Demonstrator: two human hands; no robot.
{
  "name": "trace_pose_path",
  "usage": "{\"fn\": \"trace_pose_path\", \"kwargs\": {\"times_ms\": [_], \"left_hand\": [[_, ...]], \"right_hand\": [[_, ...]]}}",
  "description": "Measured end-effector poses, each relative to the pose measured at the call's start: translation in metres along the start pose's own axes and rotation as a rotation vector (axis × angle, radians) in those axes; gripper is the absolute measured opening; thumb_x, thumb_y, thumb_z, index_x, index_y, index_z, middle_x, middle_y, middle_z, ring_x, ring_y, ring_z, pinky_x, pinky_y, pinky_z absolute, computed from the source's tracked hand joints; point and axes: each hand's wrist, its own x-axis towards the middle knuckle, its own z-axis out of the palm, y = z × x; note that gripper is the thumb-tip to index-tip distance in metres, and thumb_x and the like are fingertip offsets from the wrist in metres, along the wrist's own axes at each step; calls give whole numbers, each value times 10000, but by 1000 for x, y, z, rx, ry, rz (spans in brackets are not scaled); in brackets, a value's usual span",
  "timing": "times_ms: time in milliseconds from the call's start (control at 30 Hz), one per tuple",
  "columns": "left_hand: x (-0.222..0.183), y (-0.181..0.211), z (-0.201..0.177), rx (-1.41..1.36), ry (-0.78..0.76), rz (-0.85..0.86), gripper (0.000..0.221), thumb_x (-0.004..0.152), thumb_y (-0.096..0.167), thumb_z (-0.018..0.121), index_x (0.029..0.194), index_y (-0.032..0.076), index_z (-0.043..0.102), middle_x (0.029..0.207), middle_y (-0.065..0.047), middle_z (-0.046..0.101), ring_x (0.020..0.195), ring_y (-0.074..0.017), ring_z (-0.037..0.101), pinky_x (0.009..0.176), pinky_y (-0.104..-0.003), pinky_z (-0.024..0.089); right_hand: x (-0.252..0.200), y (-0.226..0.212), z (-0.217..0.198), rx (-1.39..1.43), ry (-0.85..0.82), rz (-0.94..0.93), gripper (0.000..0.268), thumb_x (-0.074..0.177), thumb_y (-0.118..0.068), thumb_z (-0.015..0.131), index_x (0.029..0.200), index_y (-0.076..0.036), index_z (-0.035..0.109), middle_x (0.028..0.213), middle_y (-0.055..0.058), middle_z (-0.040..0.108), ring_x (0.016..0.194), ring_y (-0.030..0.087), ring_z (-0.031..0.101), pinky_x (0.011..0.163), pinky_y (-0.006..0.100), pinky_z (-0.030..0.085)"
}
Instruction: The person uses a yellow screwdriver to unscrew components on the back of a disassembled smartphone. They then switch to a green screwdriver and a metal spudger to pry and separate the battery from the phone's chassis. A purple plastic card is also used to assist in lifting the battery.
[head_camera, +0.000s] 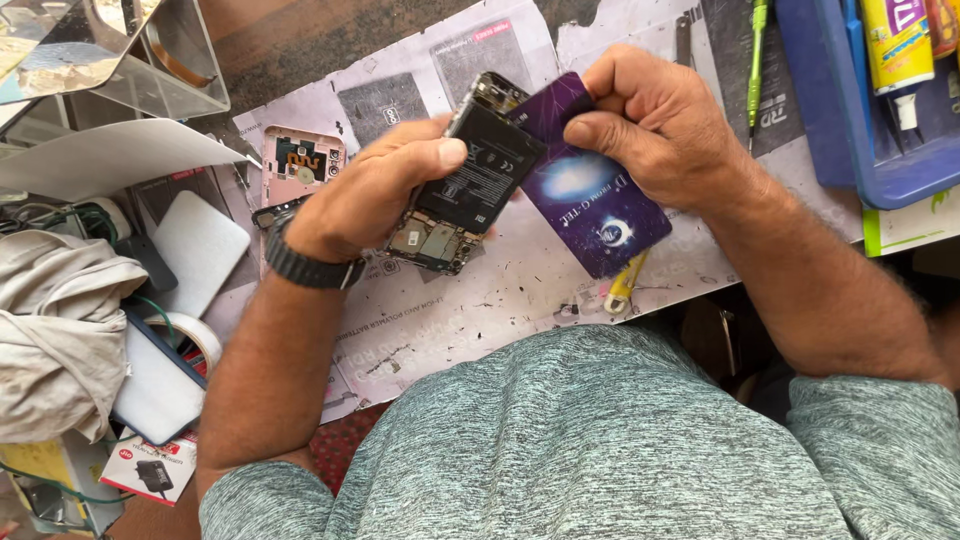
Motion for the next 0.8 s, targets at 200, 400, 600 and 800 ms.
{"fn": "trace_pose_path", "kwargs": {"times_ms": [200, 400, 600, 800], "left_hand": [[5, -1, 5, -272, 12, -55, 608, 1101, 450, 372, 1458, -27, 496, 1154, -244, 712, 882, -282, 762, 724, -370, 652], [9, -10, 0, -276, 123, -95, 650, 1136, 485, 300, 1438, -50, 513, 1092, -242, 696, 856, -312, 762, 698, -397, 650], [8, -8, 1, -308, 120, -90, 648, 1126, 467, 282, 1437, -53, 512, 1134, -242, 709, 836, -309, 758, 687, -401, 645], [9, -5, 2, -327, 79, -120, 647, 1111, 481, 291, 1430, -33, 521, 1091, -262, 725, 835, -302, 758, 678, -374, 642]], "right_hand": [[9, -10, 5, -64, 76, 202, 150, 1056, -146, 653, 1120, -12, 631, 891, 35, 714, 772, 37, 650, 639, 188, 549], [9, -7, 8, -251, 37, 167, 229, 1087, -259, 630, 1080, -36, 681, 836, 5, 701, 722, 43, 601, 592, 227, 514], [7, 0, 6, -339, 18, 59, 240, 1114, -256, 602, 996, -52, 645, 738, 10, 656, 632, 80, 607, 526, 262, 506], [13, -16, 9, -496, 45, -57, 229, 1089, -226, 636, 961, -38, 609, 676, 41, 628, 575, 111, 617, 480, 289, 482]]}}
